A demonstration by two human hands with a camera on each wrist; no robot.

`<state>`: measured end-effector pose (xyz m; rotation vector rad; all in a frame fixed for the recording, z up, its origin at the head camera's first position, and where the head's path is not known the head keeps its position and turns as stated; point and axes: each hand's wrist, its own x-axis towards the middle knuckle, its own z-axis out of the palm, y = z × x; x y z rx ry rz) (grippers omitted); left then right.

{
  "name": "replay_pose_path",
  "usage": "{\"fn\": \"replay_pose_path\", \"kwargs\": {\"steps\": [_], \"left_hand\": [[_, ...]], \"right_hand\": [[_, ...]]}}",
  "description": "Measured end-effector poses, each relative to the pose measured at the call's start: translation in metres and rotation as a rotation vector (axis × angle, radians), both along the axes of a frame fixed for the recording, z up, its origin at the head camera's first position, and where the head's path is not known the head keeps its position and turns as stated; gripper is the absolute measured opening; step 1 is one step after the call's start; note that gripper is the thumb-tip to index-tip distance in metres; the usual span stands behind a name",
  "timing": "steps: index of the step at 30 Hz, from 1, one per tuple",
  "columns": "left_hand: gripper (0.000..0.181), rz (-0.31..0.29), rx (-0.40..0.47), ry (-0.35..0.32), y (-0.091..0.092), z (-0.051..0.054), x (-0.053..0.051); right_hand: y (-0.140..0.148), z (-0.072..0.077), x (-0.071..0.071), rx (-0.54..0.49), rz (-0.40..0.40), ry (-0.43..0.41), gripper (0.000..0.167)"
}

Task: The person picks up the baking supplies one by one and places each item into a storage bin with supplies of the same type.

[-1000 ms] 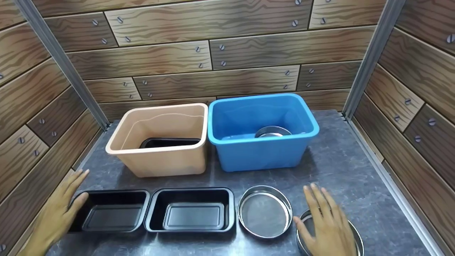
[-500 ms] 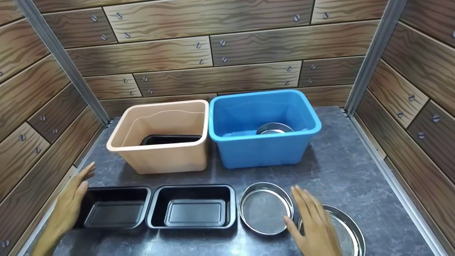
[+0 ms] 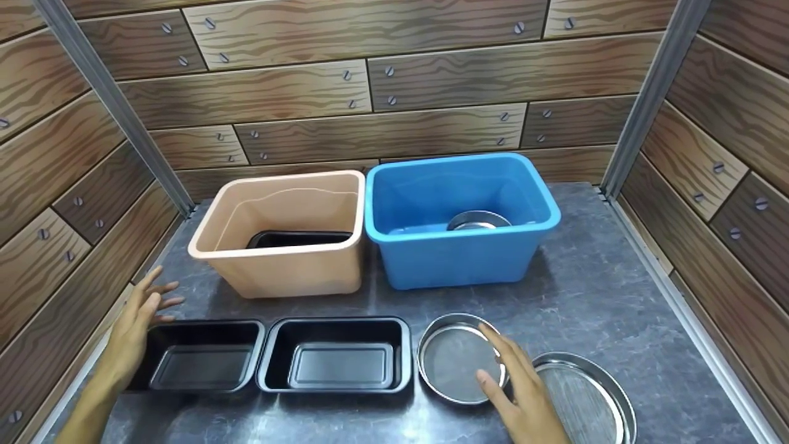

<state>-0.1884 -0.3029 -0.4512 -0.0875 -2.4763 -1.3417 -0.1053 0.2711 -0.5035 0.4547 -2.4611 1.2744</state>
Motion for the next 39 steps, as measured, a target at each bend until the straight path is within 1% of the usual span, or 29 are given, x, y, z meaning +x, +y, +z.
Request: {"fn": "replay_pose_path", "kwargs": {"steps": [3, 6, 10, 13, 16, 18, 22, 25, 29, 32, 36, 39], "left_hand": [[0.052, -0.006, 0.023, -0.005, 0.002, -0.002, -0.004], [0.052, -0.001, 0.038, -0.012, 0.003, -0.003, -0.008], [0.053, -0.001, 0.090, -0.036, 0.005, -0.004, -0.012], [0.052, -0.002, 0.155, -0.047, 0.007, -0.005, -0.015], [0.051, -0.001, 0.221, -0.050, 0.008, -0.007, -0.018], [0.051, 0.000, 0.260, -0.049, 0.008, -0.008, -0.020], [0.050, 0.002, 0.317, -0.046, 0.006, -0.007, -0.026], [0.051, 0.001, 0.331, -0.041, 0.006, -0.005, -0.032], [0.050, 0.014, 0.331, -0.032, 0.006, -0.002, -0.037], [0.050, 0.014, 0.322, -0.030, 0.008, 0.000, -0.040], [0.051, 0.018, 0.305, -0.041, 0.012, 0.001, -0.046], [0.051, 0.027, 0.308, -0.052, 0.015, 0.001, -0.048]], "right_hand": [[-0.001, 0.000, -0.001, -0.043, 0.078, 0.005, 0.061], [-0.002, 0.000, -0.002, -0.059, 0.139, -0.006, 0.060], [-0.009, 0.002, -0.002, -0.122, 0.135, -0.053, 0.058], [-0.017, 0.004, -0.002, -0.203, 0.106, -0.097, 0.056], [-0.024, 0.006, -0.003, -0.269, 0.105, -0.135, 0.055], [-0.028, 0.006, -0.004, -0.295, 0.116, -0.137, 0.054], [-0.034, 0.003, -0.007, -0.344, 0.144, -0.102, 0.054], [-0.038, 0.000, -0.008, -0.359, 0.173, -0.083, 0.053], [-0.043, -0.002, -0.008, -0.367, 0.175, -0.098, 0.050], [-0.048, -0.002, -0.008, -0.383, 0.167, -0.085, 0.049], [-0.052, -0.004, -0.009, -0.390, 0.172, -0.063, 0.050], [-0.054, -0.005, -0.009, -0.383, 0.193, -0.054, 0.051]]}}
